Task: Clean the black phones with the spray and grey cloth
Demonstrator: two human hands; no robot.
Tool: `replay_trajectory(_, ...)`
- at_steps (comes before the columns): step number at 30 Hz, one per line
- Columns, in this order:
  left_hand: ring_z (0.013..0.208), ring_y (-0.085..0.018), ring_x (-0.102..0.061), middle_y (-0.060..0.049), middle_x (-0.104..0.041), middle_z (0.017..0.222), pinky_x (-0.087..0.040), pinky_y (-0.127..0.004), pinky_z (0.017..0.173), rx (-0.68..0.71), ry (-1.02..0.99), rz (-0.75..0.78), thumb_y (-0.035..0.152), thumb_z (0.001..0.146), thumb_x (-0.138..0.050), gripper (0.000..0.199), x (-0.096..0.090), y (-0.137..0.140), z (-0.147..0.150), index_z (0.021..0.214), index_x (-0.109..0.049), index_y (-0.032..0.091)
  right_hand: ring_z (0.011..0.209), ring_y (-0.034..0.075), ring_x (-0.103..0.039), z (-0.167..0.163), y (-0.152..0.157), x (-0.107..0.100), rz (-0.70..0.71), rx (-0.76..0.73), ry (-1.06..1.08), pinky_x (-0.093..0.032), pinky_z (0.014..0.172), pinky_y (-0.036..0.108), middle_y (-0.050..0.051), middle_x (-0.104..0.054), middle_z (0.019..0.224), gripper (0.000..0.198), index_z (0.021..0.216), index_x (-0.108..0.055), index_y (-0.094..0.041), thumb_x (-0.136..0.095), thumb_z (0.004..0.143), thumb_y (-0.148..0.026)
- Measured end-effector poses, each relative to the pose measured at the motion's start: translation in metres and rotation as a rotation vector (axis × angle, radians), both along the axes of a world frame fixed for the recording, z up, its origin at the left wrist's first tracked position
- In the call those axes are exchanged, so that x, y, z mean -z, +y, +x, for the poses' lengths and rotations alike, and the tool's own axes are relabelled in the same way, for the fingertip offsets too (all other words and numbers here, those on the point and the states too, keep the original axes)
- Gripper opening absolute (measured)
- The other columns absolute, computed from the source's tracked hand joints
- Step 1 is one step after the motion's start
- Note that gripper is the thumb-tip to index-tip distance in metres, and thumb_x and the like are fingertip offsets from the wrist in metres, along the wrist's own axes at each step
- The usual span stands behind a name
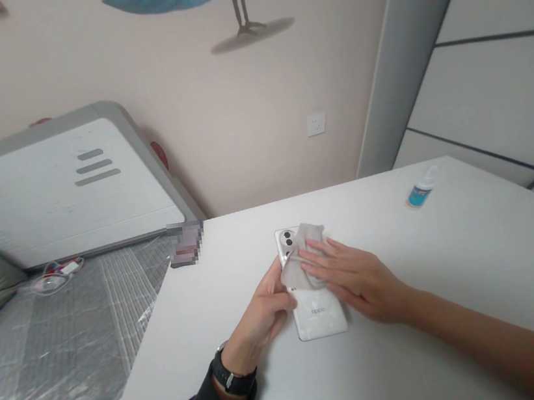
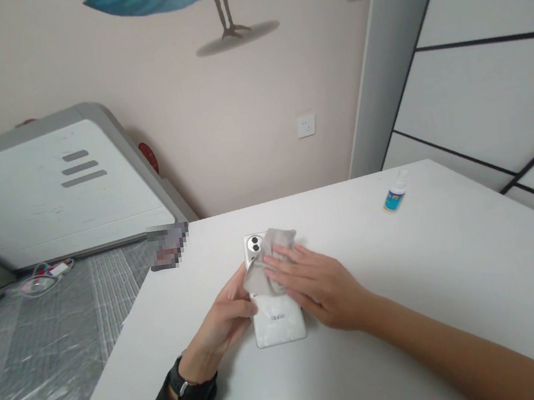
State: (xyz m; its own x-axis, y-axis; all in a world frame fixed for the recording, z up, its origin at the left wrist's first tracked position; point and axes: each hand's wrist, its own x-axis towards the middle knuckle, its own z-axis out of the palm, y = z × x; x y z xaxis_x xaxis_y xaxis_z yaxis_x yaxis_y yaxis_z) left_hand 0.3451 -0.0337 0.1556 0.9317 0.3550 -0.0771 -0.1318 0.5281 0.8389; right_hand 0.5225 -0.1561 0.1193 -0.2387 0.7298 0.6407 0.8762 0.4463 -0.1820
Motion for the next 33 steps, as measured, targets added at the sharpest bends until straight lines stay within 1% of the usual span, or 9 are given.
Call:
replay_trajectory(3,0.115,-0.031,-0.066,-0.010,-0.073,0.123,-0.048,-0.037,0.098,-0.051,-0.027,-0.026,0.002,0.048,-0.053,0.079,-0.003,0.005,-0.002,0.126,-0.062,0.013,0.150,0.017,-0.035,-0.013,-0.005,-0.002,-0.006,-0.212,-0.166,-0.024,0.127,0.039,0.005,-0.061,0.145,0.040,0.137,-0.062,-0.014,-0.044,0.101,-0.018)
replay_trajectory(5,0.113,-0.031,-0.067,-0.012,-0.073,0.121,-0.047,-0.038,0.099,-0.056,-0.036,-0.040,0.005,0.051,-0.054,0.075,-0.007,0.006,-0.003,0.125,-0.062,0.010,0.146,0.014,-0.043,-0.018,-0.007,-0.001,0.010,-0.282,-0.245,-0.017,0.129,0.035,0.001,-0.064,0.142,0.035,0.127,-0.068,-0.016,-0.046,0.100,-0.018)
replay_trajectory(8,0.108,-0.029,-0.068,-0.015,-0.073,0.122,-0.046,-0.039,0.101,-0.078,0.004,-0.052,0.011,0.067,-0.062,0.059,-0.010,0.006,-0.003,0.127,-0.061,0.010,0.138,0.013,-0.054,-0.017,-0.005,-0.001,0.061,-0.266,-0.298,-0.010,0.130,0.036,0.001,-0.066,0.139,0.030,0.120,-0.071,-0.019,-0.049,0.101,-0.020)
replay_trajectory(11,0.102,-0.025,-0.069,-0.013,-0.074,0.118,-0.047,-0.035,0.096,-0.157,0.056,-0.055,0.024,0.083,-0.068,0.043,-0.008,0.005,-0.002,0.124,-0.063,0.012,0.137,0.013,-0.054,-0.013,-0.002,-0.001,0.091,-0.251,-0.338,-0.008,0.130,0.038,0.001,-0.064,0.143,0.031,0.125,-0.069,-0.021,-0.046,0.106,-0.027)
replay_trajectory(15,0.107,-0.029,-0.068,-0.013,-0.076,0.112,-0.047,-0.037,0.099,-0.157,0.065,-0.077,0.046,0.089,-0.068,0.045,-0.003,0.005,-0.001,0.117,-0.070,0.011,0.146,0.014,-0.043,-0.008,0.000,0.000,0.081,-0.244,-0.382,-0.012,0.130,0.039,0.000,-0.060,0.147,0.039,0.139,-0.060,-0.022,-0.040,0.109,-0.035)
replay_trajectory(19,0.114,-0.032,-0.067,-0.015,-0.075,0.116,-0.047,-0.040,0.103,-0.063,0.071,-0.121,0.054,0.088,-0.069,0.058,-0.001,0.000,0.000,0.125,-0.068,0.009,0.152,0.018,-0.032,0.009,0.004,0.000,0.043,-0.102,-0.316,-0.022,0.127,0.046,0.007,-0.058,0.149,0.050,0.151,-0.047,-0.018,-0.040,0.108,-0.042)
replay_trajectory(24,0.100,-0.031,-0.074,-0.015,-0.077,0.112,-0.052,-0.042,0.094,0.072,0.086,-0.166,0.065,0.091,-0.057,0.072,-0.001,-0.008,0.002,0.142,-0.057,0.014,0.150,0.028,-0.037,0.033,0.009,0.000,-0.012,0.130,-0.140,-0.033,0.120,0.058,0.014,-0.049,0.155,0.061,0.160,-0.031,-0.019,-0.036,0.107,-0.049)
replay_trajectory(28,0.079,-0.028,-0.076,-0.015,-0.079,0.100,-0.056,-0.038,0.075,0.087,0.138,-0.193,0.071,0.091,-0.051,0.076,-0.001,-0.008,0.003,0.141,-0.057,0.013,0.149,0.028,-0.038,0.034,0.010,0.002,-0.042,0.138,-0.045,-0.039,0.118,0.055,0.012,-0.048,0.156,0.061,0.161,-0.028,-0.022,-0.037,0.107,-0.048)
replay_trajectory(33,0.082,-0.029,-0.076,-0.018,-0.078,0.105,-0.055,-0.040,0.083,0.083,0.131,-0.189,0.072,0.093,-0.044,0.078,0.001,-0.007,0.003,0.139,-0.058,0.010,0.148,0.028,-0.040,0.028,0.009,0.002,-0.022,0.143,-0.039,-0.041,0.117,0.055,0.012,-0.050,0.155,0.060,0.161,-0.028,-0.022,-0.039,0.107,-0.044)
